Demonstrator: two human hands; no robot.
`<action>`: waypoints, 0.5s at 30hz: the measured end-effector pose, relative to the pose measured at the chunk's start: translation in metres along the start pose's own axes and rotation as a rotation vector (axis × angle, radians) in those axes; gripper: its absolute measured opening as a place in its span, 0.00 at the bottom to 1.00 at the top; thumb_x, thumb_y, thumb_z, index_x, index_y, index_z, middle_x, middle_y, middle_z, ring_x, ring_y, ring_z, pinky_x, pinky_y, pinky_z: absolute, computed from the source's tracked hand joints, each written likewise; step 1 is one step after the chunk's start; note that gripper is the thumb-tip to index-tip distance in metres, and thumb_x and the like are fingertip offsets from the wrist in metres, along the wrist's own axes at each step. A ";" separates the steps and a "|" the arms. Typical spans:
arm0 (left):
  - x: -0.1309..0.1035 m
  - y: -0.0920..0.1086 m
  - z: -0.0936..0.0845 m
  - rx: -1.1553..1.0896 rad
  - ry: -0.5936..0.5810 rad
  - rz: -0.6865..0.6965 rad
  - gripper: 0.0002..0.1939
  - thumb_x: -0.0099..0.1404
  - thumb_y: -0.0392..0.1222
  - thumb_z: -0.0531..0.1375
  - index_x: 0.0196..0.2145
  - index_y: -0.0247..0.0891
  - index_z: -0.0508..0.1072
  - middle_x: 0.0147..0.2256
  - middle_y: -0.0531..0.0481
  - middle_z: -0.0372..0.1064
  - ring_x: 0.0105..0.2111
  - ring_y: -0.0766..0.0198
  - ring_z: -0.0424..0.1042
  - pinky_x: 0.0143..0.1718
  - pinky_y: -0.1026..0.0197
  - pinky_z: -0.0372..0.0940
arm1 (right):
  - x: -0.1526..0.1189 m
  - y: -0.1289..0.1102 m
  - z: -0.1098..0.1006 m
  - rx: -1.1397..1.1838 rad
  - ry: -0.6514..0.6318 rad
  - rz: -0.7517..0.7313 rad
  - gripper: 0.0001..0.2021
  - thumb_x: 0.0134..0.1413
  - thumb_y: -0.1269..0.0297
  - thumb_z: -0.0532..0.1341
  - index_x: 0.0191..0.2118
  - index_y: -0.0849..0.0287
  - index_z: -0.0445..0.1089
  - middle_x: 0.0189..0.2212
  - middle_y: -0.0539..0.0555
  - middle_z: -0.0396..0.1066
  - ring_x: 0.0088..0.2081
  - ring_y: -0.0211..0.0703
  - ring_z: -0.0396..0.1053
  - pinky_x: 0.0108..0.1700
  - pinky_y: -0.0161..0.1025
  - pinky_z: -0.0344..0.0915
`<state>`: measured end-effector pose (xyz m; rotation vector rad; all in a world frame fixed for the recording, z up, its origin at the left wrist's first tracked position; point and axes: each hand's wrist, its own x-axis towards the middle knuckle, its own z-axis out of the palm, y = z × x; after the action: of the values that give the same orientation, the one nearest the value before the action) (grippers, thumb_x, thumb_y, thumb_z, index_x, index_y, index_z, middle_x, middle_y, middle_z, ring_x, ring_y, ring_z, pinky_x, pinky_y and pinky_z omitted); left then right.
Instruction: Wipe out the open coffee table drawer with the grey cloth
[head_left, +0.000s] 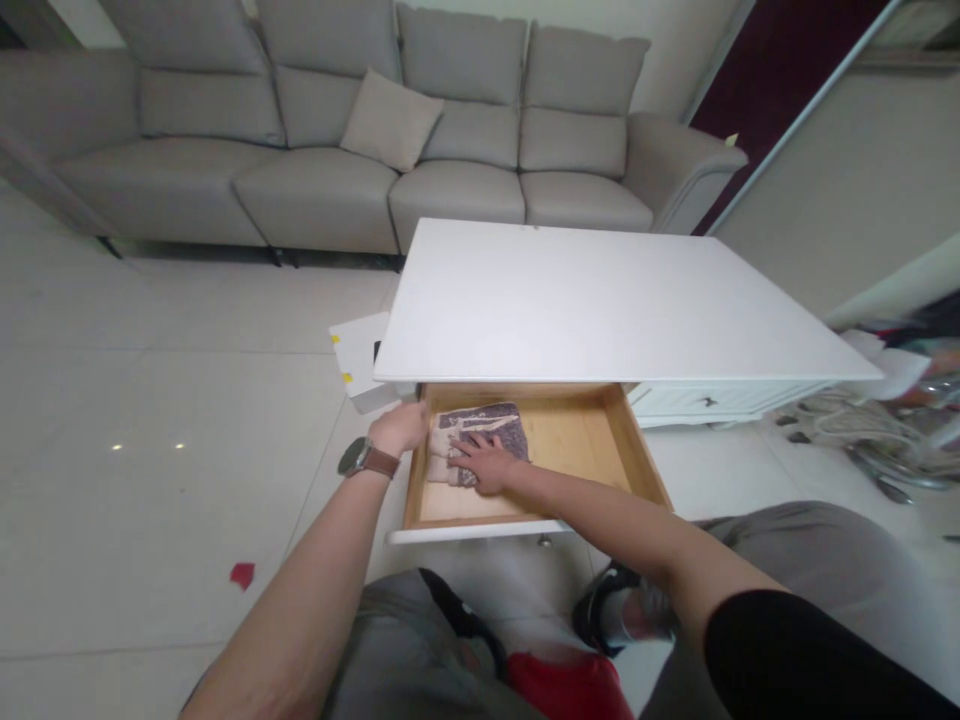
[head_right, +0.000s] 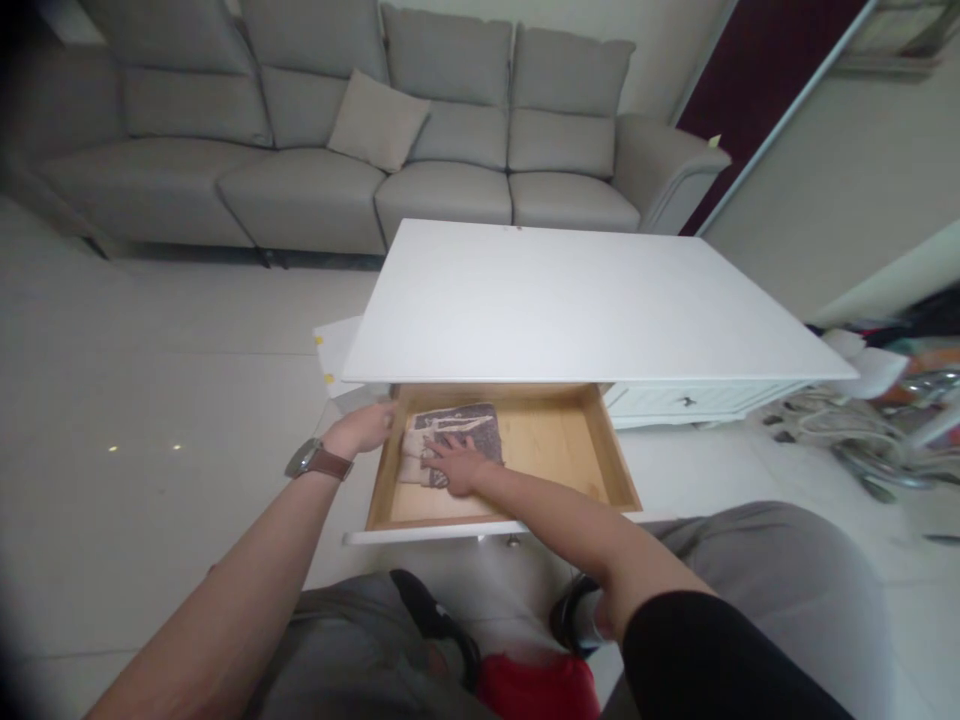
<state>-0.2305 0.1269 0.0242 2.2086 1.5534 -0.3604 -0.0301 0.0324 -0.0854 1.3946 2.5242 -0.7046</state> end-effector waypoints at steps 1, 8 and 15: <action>0.002 -0.001 0.004 0.014 -0.028 -0.007 0.17 0.65 0.38 0.58 0.51 0.44 0.75 0.52 0.39 0.76 0.51 0.53 0.77 0.51 0.55 0.69 | 0.004 0.002 -0.001 -0.013 0.014 0.008 0.41 0.51 0.66 0.63 0.72 0.41 0.54 0.77 0.53 0.36 0.73 0.69 0.37 0.64 0.75 0.49; 0.006 -0.003 0.035 0.001 -0.191 -0.026 0.17 0.61 0.33 0.60 0.48 0.39 0.76 0.49 0.39 0.77 0.48 0.54 0.77 0.49 0.57 0.71 | -0.045 0.074 -0.021 -0.072 0.075 0.237 0.40 0.50 0.74 0.64 0.69 0.41 0.60 0.76 0.57 0.39 0.71 0.70 0.43 0.63 0.71 0.54; 0.003 0.000 0.042 -0.045 -0.175 -0.072 0.17 0.57 0.36 0.65 0.46 0.40 0.77 0.47 0.37 0.78 0.40 0.51 0.79 0.39 0.55 0.75 | -0.169 0.151 -0.036 -0.015 0.138 0.614 0.30 0.50 0.77 0.61 0.61 0.60 0.72 0.59 0.71 0.69 0.59 0.59 0.66 0.59 0.49 0.61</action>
<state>-0.2288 0.1093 -0.0142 2.0329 1.5337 -0.5208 0.1909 -0.0096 -0.0404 2.1185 1.9862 -0.4747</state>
